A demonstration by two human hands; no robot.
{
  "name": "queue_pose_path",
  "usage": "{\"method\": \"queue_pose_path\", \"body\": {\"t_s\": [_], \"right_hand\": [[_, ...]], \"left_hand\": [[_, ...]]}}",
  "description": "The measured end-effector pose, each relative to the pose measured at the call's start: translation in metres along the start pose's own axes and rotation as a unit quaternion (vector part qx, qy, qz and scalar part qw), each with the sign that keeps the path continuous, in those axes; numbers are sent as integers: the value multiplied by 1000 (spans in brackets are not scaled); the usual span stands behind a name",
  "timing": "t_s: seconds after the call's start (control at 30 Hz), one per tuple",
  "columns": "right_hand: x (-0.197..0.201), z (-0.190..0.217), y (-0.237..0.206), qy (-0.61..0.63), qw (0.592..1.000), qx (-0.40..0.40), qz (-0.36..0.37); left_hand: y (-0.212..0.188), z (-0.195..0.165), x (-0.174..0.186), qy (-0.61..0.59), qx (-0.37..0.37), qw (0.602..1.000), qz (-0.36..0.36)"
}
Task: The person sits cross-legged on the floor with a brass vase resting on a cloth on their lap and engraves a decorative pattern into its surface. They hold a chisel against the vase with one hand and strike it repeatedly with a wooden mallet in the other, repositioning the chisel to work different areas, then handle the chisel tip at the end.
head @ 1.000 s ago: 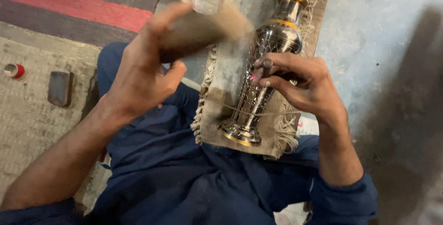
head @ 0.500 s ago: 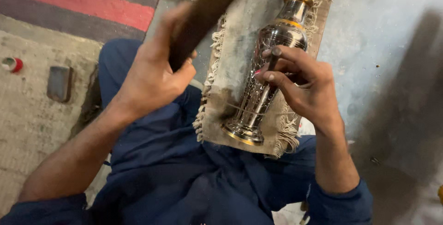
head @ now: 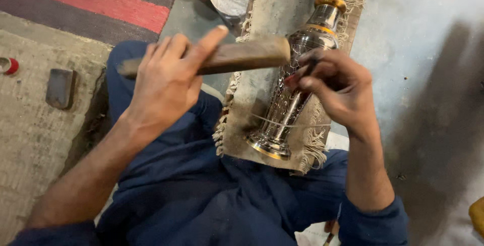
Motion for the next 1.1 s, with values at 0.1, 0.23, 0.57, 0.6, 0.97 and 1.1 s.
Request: {"method": "queue_pose_path", "body": {"t_s": [0.1, 0.23, 0.57, 0.6, 0.97, 1.1], "right_hand": [[-2, 0, 0, -12, 1000, 4, -11], [-8, 12, 8, -57, 998, 2, 15], [-12, 28, 17, -202, 978, 11, 40], [-11, 27, 17, -203, 978, 2, 38], [-13, 32, 19, -209, 977, -1, 42], [-14, 26, 16, -173, 984, -27, 14]], "left_hand": [[-11, -5, 5, -304, 158, 939, -19], [-33, -24, -18, -583, 271, 765, -45], [-27, 8, -27, -391, 247, 886, 8], [-23, 9, -26, -372, 249, 894, 10], [-4, 14, -15, -228, 34, 969, -86], [-5, 20, -17, 51, 3, 998, 25]]}}
Point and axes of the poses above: each hand's wrist, its own y-axis towards the middle knuckle, its own x-axis out of the back of the hand, z = x × y, the point moved 2 cm from there along y, towards the middle knuckle, and after that the axes turned 14 degrees about -z, right-handed, at the moved point
